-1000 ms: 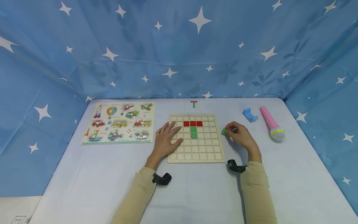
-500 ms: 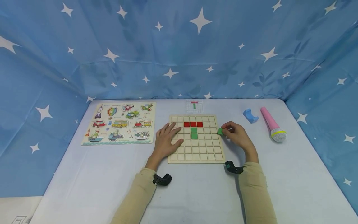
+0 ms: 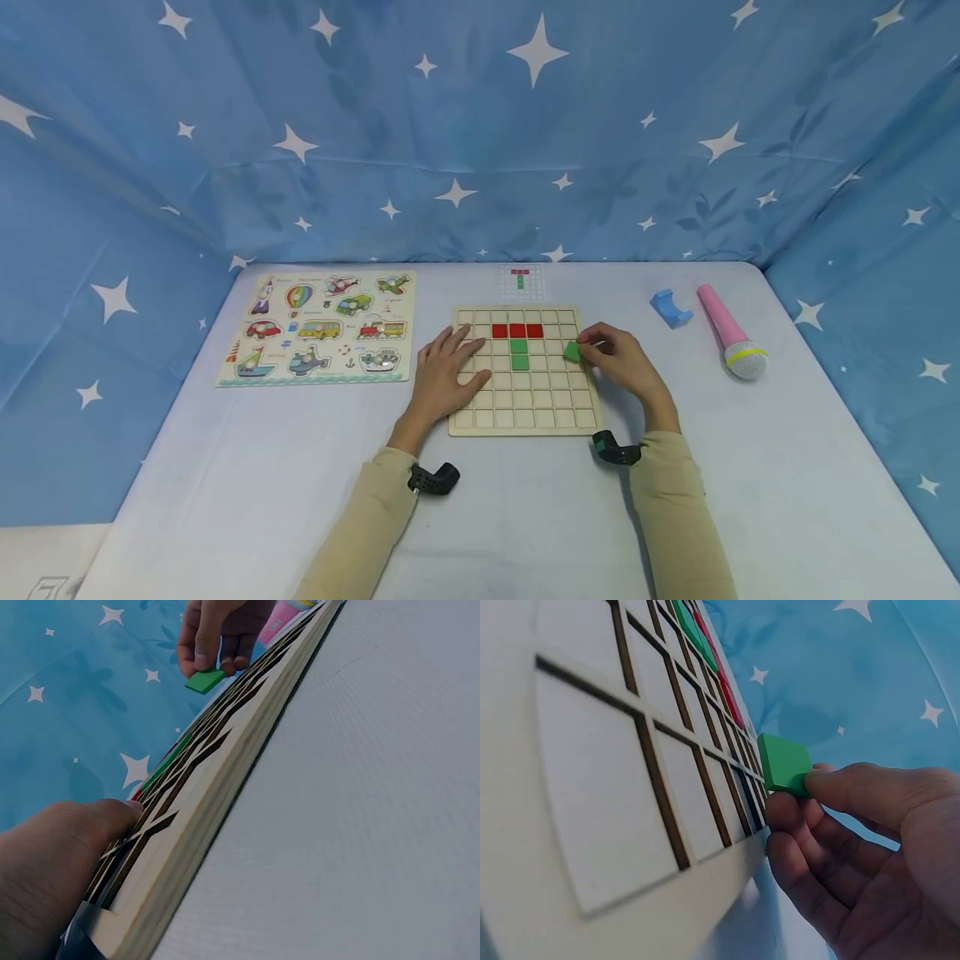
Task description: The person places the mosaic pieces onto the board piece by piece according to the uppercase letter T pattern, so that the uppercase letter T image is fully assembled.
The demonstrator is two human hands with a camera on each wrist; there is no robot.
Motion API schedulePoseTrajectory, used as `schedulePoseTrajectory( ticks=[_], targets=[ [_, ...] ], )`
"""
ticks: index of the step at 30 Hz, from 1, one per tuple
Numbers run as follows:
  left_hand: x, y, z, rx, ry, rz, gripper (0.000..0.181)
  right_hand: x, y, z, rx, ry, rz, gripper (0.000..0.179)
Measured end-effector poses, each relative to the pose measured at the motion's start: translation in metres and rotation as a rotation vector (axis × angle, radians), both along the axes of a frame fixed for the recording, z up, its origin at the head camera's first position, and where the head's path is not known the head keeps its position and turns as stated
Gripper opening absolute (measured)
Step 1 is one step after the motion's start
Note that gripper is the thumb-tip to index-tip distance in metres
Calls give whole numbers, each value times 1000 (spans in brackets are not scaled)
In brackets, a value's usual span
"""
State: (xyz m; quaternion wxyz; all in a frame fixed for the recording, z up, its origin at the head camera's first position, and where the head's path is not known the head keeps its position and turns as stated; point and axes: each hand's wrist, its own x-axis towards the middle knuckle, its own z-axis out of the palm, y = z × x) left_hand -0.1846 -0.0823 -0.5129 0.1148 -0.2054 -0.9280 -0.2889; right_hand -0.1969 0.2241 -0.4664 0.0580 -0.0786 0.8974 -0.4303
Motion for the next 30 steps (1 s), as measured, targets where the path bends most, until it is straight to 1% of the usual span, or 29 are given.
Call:
schedulePoseTrajectory(
  ticks=[6, 14, 23, 30],
  targets=[
    [1, -1, 1, 0, -2, 2, 53, 0, -11, 0, -14, -6, 28, 17],
    [1, -1, 1, -2, -11, 3, 52, 2, -25, 1, 18, 20, 66, 16],
    [1, 0, 2, -7, -18, 3, 52, 3, -38, 2, 8, 11, 107, 14],
    [1, 0, 3, 22, -6, -5, 51, 4, -46, 1, -9, 27, 158, 15]
  ],
)
